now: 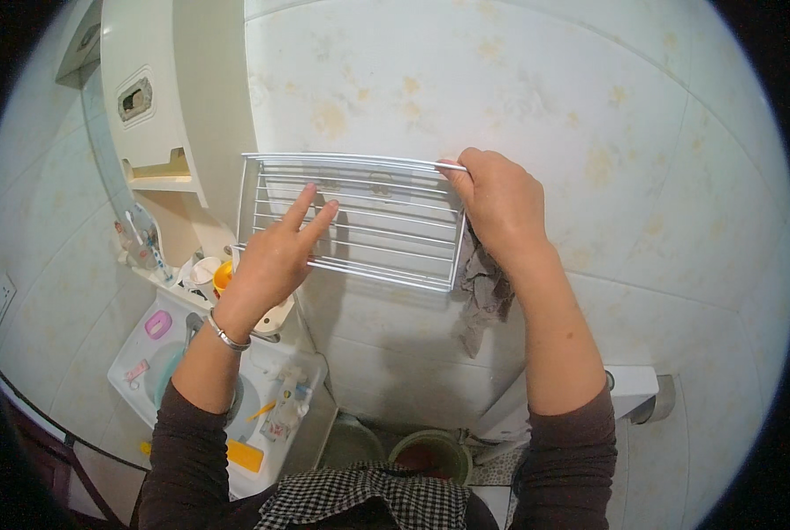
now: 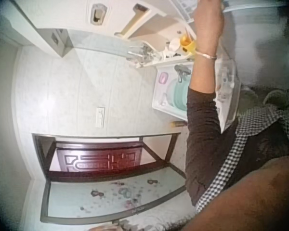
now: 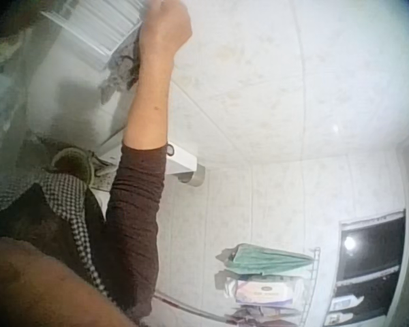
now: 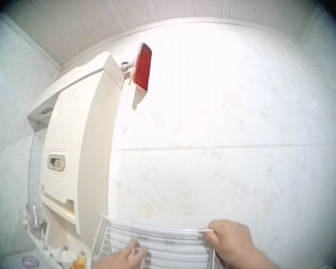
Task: The person wipes a white wire rack with a cloth, then cleans the wall area above a sink. They position the rack against the wall and press it into place, adjusting it repeatedly to secure it. Finally, they pick up a pink plastic item from the sink area.
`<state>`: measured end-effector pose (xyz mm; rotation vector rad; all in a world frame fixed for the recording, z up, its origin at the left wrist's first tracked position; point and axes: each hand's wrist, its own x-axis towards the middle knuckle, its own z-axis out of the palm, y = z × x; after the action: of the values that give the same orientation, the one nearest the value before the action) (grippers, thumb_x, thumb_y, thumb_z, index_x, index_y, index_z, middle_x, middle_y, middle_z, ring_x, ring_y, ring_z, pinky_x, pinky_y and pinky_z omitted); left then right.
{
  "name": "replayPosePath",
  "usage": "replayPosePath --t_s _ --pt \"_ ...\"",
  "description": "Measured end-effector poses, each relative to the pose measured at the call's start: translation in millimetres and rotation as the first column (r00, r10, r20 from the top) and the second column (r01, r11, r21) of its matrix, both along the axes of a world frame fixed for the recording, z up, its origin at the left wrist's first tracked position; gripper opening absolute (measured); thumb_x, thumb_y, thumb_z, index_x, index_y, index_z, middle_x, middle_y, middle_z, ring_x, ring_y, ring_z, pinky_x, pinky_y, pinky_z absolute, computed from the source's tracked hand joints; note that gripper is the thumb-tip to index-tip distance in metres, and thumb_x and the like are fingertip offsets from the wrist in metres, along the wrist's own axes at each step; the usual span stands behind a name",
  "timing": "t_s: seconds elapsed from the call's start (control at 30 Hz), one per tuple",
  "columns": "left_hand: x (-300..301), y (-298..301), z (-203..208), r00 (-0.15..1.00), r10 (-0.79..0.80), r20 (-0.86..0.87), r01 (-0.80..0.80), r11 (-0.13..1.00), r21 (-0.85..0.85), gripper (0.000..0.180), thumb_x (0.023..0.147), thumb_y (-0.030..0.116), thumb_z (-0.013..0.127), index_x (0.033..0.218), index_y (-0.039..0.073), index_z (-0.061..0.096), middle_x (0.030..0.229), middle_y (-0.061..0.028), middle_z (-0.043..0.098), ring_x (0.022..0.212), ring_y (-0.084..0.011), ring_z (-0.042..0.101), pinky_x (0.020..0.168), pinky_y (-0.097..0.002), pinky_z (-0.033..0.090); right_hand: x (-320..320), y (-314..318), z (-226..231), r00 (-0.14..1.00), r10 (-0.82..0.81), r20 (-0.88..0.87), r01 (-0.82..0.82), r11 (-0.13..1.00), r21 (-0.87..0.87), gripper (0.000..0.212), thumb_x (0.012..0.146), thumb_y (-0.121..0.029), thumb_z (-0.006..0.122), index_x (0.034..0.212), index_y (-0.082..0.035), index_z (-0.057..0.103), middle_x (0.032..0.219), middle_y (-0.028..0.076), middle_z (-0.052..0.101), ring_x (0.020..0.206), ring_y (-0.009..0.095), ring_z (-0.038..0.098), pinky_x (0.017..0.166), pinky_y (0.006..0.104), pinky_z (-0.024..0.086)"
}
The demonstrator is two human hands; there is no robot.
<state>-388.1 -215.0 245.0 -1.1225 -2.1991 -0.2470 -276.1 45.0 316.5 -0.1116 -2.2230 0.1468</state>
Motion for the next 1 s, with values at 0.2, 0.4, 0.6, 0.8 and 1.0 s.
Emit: replayPosePath --t_s 0.2,0.4,0.6,0.8,1.0 --pt "-4 0 -12 1.0 -0.003 0.001 0.003 0.999 -0.033 0.076 0.075 -0.002 0.066 0.145 0.015 0.042 0.153 -0.0228 0.036 0.095 -0.0346 0.068 0.073 -0.0411 0.058 1 -5 -8 0.997 -0.028 0.078 0.029 1.0 -0.008 0.032 0.096 -0.037 0.057 0.087 -0.007 0.062 0.083 0.015 0.066 0.078 0.036 0.063 0.067 0.046 0.048" --pt "-4 -5 -17 0.996 -0.083 -0.023 0.083 0.996 -0.025 0.07 0.077 -0.001 0.064 0.143 0.012 0.046 0.148 -0.0263 0.041 0.089 -0.0339 0.069 0.072 -0.0404 0.057 1 -7 -14 0.996 -0.037 0.079 0.041 0.998 -0.048 0.03 0.094 -0.033 0.062 0.088 -0.005 0.061 0.081 0.017 0.066 0.076 0.037 0.062 0.066 0.0437 0.047" --pt "5 -11 -7 0.997 -0.04 0.068 0.047 0.992 -0.113 0.078 0.073 0.001 0.072 0.145 0.017 0.046 0.151 -0.0207 0.041 0.092 -0.0333 0.069 0.076 -0.0403 0.057 2 -8 -17 0.995 -0.054 0.088 0.057 0.998 -0.024 0.036 0.094 -0.04 0.06 0.084 -0.005 0.059 0.078 0.017 0.065 0.076 0.037 0.063 0.065 0.0474 0.047" --pt "11 -14 2 0.992 -0.031 0.119 0.049 0.988 -0.147 0.076 0.074 0.004 0.073 0.145 0.019 0.047 0.151 -0.0193 0.042 0.089 -0.0341 0.069 0.078 -0.0412 0.057 0 -6 -20 0.988 -0.081 0.129 0.085 0.996 -0.021 0.037 0.094 -0.041 0.06 0.083 -0.005 0.059 0.078 0.017 0.065 0.076 0.038 0.062 0.064 0.0484 0.046" --pt "11 -17 8 0.992 -0.019 0.121 0.042 0.981 -0.188 0.074 0.074 0.005 0.071 0.143 0.019 0.049 0.149 -0.0182 0.045 0.087 -0.0342 0.069 0.076 -0.0414 0.057 2 -11 -17 0.982 -0.101 0.162 0.106 0.994 -0.022 0.038 0.094 -0.042 0.06 0.083 -0.006 0.06 0.078 0.016 0.065 0.077 0.038 0.062 0.065 0.048 0.046"
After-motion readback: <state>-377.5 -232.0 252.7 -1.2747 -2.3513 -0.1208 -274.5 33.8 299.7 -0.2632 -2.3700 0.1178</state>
